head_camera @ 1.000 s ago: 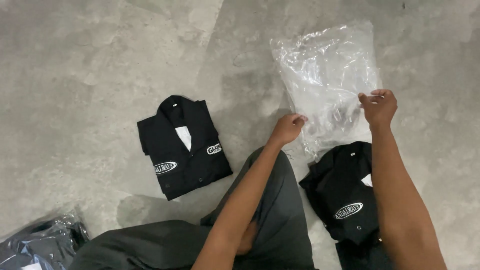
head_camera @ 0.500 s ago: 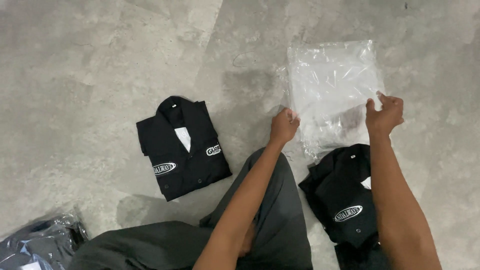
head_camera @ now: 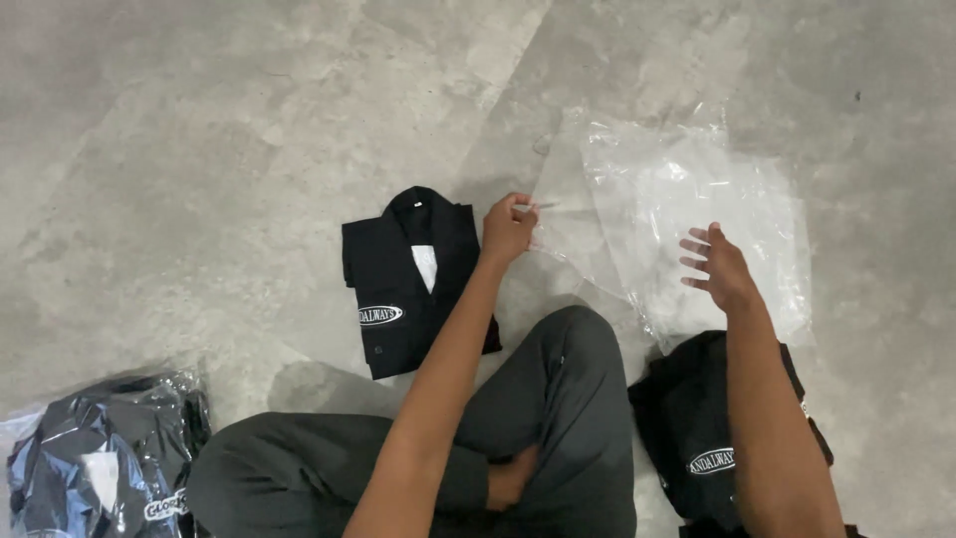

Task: The person is packaging folded black shirts into clear plastic bags while sitting on the floor.

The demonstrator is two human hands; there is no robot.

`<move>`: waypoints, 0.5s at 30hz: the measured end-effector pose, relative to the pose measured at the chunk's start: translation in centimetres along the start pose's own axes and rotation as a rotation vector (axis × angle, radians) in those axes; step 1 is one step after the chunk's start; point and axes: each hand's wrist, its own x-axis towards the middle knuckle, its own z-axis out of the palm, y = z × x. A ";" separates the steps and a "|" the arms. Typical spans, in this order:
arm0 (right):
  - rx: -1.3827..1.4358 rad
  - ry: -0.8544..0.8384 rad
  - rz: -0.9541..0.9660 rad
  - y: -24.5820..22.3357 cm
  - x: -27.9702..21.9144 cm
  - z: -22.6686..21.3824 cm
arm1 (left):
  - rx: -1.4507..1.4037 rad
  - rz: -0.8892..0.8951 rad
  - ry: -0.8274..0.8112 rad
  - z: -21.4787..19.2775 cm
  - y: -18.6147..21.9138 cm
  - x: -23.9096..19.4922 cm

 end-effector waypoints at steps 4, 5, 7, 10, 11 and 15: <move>-0.181 0.055 -0.085 5.9 4.6 1.5 | 0.012 0.033 0.036 -4.1 -0.1 0.2; -0.376 0.086 -0.207 8.4 7.2 1.2 | -0.007 0.036 0.043 -4.7 -0.2 0.1; -0.575 0.117 -0.328 12.4 10.7 0.5 | -0.029 0.036 0.049 -5.6 -0.4 -0.4; -0.904 0.164 -0.271 14.8 12.7 0.2 | -0.067 0.017 0.061 -7.4 -0.2 -1.0; -0.940 0.166 -0.241 14.6 12.3 0.2 | -0.054 0.024 0.073 -7.9 -0.3 -1.1; -0.982 0.170 -0.227 15.5 13.2 -0.2 | 0.003 0.074 0.102 -11.2 -1.3 -0.4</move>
